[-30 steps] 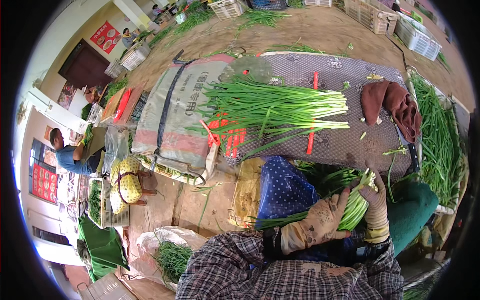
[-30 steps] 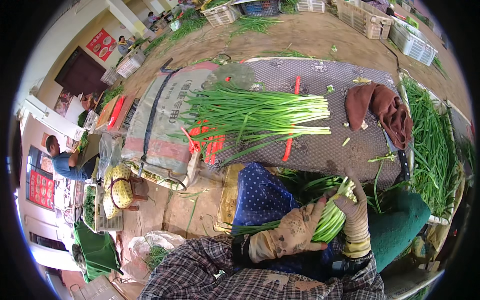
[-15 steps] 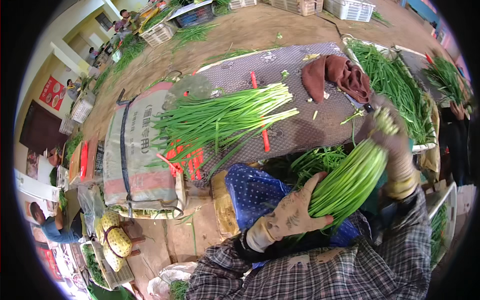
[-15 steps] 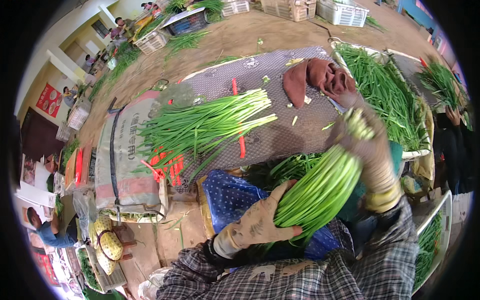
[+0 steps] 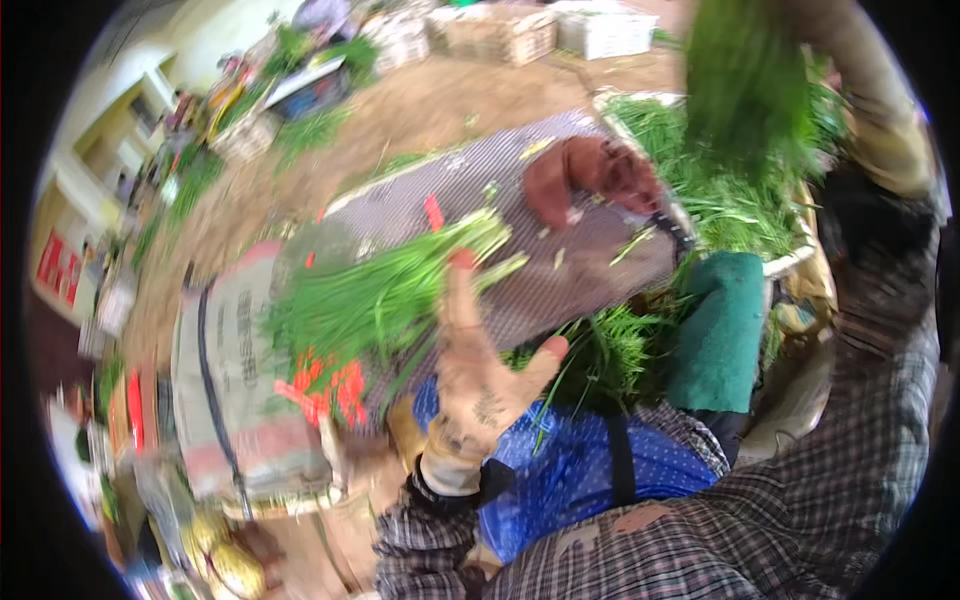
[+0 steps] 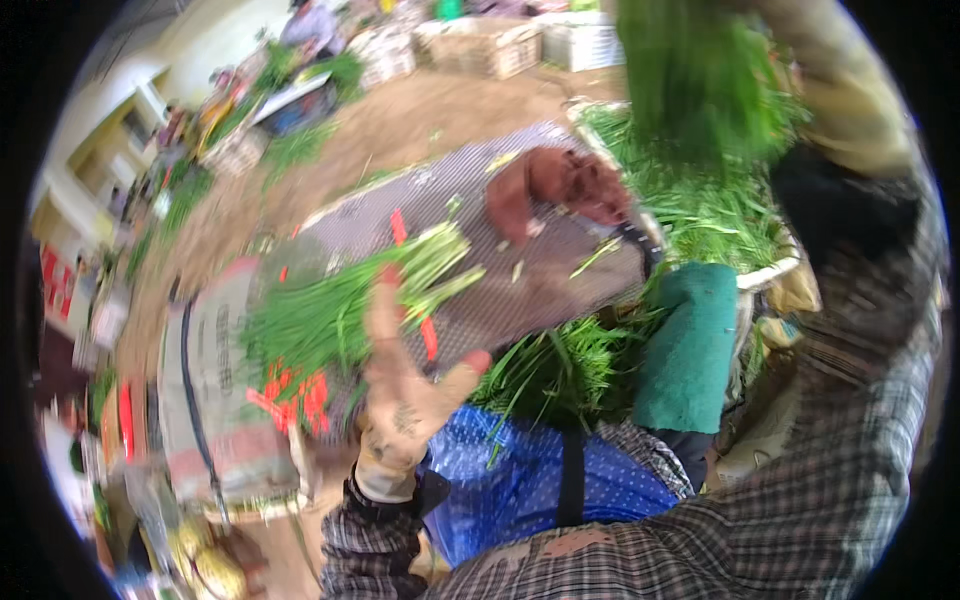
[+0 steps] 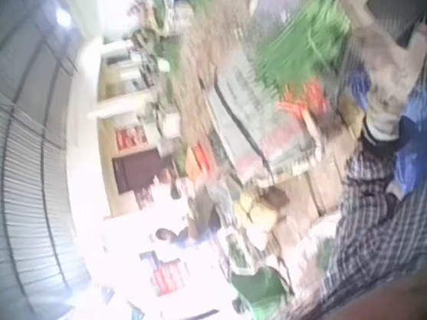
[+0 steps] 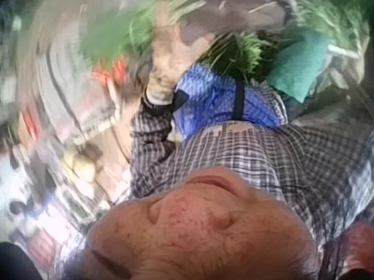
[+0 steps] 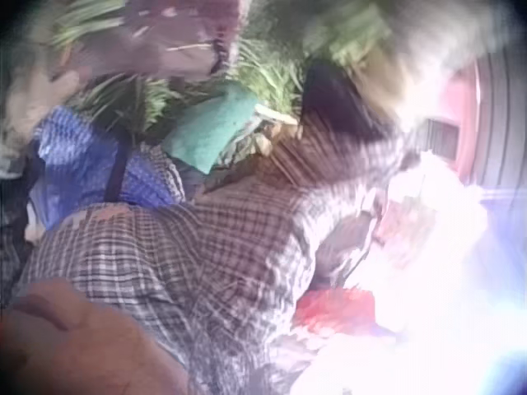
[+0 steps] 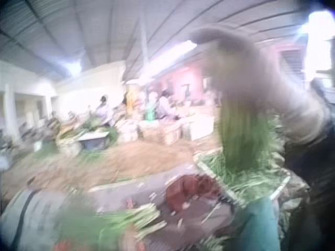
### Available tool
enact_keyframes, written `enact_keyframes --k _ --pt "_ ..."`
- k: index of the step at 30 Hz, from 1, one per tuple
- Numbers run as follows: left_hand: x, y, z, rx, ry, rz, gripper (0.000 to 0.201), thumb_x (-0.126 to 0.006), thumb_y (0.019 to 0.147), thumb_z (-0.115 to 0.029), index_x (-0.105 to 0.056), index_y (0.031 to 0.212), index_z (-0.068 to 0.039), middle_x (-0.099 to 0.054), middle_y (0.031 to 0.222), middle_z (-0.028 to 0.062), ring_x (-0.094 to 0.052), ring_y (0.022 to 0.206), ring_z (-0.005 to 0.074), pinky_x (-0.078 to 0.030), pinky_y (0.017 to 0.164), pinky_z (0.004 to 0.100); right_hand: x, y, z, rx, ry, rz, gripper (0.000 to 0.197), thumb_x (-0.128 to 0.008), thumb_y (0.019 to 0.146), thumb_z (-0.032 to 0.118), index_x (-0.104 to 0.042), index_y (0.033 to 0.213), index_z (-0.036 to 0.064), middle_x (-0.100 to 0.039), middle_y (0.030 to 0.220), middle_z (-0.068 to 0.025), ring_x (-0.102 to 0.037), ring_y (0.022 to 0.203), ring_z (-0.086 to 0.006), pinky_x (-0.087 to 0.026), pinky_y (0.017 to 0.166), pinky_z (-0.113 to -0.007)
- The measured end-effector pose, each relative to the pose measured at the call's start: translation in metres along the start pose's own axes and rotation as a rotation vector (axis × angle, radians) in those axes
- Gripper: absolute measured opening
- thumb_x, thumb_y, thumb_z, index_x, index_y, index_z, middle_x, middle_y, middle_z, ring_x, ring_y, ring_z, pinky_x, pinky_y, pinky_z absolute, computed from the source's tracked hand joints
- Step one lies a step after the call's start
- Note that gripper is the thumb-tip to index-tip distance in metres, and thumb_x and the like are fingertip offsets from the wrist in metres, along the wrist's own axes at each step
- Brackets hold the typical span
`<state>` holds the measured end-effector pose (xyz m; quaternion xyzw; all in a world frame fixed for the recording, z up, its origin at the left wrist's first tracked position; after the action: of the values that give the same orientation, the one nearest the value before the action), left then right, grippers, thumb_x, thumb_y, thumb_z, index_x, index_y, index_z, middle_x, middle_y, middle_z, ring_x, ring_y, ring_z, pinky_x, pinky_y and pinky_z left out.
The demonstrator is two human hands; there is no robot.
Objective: The person is trimming roots, cleaning, and bundling green garlic chives using a knife and red ties for packaging.
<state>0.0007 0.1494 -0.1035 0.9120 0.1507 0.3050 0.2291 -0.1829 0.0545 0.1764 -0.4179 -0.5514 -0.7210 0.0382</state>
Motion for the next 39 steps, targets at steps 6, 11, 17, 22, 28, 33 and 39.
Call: enact_keyframes --k 6,11,17,22,28,33,39 --pt "0.053 0.088 -0.084 -0.464 0.32 -0.593 0.104 -0.073 0.073 -0.037 -0.009 0.15 -0.006 -0.021 0.151 0.0189 -0.022 0.14 0.0331 -0.024 0.114 0.0415 -0.111 0.035 0.049 0.181 0.252 -0.13 0.036 -0.07 0.077 0.003 -0.062 0.112 0.0004 -0.065 0.103 -0.0081 -0.061 0.089 -0.0159 -0.054 0.075 -0.023" --pt "0.073 0.11 -0.026 -0.409 1.111 -0.71 0.114 -0.058 0.07 -0.075 -0.014 0.148 -0.006 -0.02 0.151 0.0218 -0.019 0.142 0.033 -0.013 0.116 0.0533 -0.188 0.003 0.028 0.145 0.322 -0.318 0.041 -0.071 0.077 0.008 -0.06 0.116 0.0014 -0.063 0.108 -0.0086 -0.061 0.096 -0.0207 -0.053 0.082 -0.029" --pt "-0.009 0.08 0.151 0.013 1.16 0.222 0.117 -0.082 0.06 -0.046 -0.015 0.149 -0.011 -0.028 0.151 0.0126 -0.019 0.142 0.031 -0.011 0.113 0.0596 -0.469 -0.162 -0.049 -0.85 1.504 -0.18 0.046 -0.072 0.067 -0.004 -0.063 0.111 0.0076 -0.058 0.118 -0.0152 -0.06 0.103 -0.027 -0.05 0.089 -0.034" --pt "0.008 0.058 0.182 0.102 0.981 0.306 0.117 -0.086 0.052 -0.039 -0.023 0.146 -0.009 -0.03 0.148 0.0112 -0.024 0.14 0.0327 -0.013 0.111 0.0594 -0.5 -0.206 0.0 -1.531 1.899 -0.249 0.058 -0.071 0.067 -0.007 -0.051 0.121 0.0032 -0.063 0.097 -0.0151 -0.064 0.08 -0.0268 -0.053 0.07 -0.038" --pt "-0.031 0.076 0.218 0.099 0.789 0.542 0.099 -0.083 0.056 -0.031 -0.035 0.14 -0.011 -0.053 0.13 0.0145 -0.049 0.123 0.0271 -0.023 0.11 0.0542 -0.45 -0.182 -0.032 -0.674 1.409 0.086 0.053 -0.07 0.077 0.009 -0.049 0.125 0.0016 -0.062 0.106 -0.0163 -0.062 0.096 -0.0259 -0.052 0.08 -0.038" --pt "0.002 0.081 0.216 0.361 0.654 0.503 0.09 -0.082 0.058 -0.018 -0.041 0.137 -0.009 -0.059 0.12 0.0161 -0.057 0.112 0.0296 -0.046 0.095 0.0356 -0.353 -0.151 -0.064 -0.704 0.851 0.497 0.07 -0.071 0.078 0.029 -0.043 0.139 0.0087 -0.062 0.116 -0.0136 -0.06 0.102 -0.0217 -0.048 0.089 -0.031" --pt "-0.011 0.086 0.229 0.31 0.639 0.589 0.096 -0.083 0.056 -0.018 -0.036 0.138 -0.002 -0.054 0.126 0.0209 -0.053 0.116 0.0346 -0.044 0.098 0.0376 -0.29 -0.209 -0.06 -0.426 0.116 0.87 0.039 -0.067 0.079 0.044 -0.069 0.098 0.0094 -0.067 0.086 -0.0168 -0.065 0.08 -0.0353 -0.051 0.072 -0.042"
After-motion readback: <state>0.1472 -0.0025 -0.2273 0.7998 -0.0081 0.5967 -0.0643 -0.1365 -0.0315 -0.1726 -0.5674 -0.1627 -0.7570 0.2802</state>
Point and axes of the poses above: each hand's wrist, its own y-axis towards the middle knuckle, its own x-axis out of the back of the hand, z = x × y, the point moved 10 cm from there along y, towards the middle knuckle
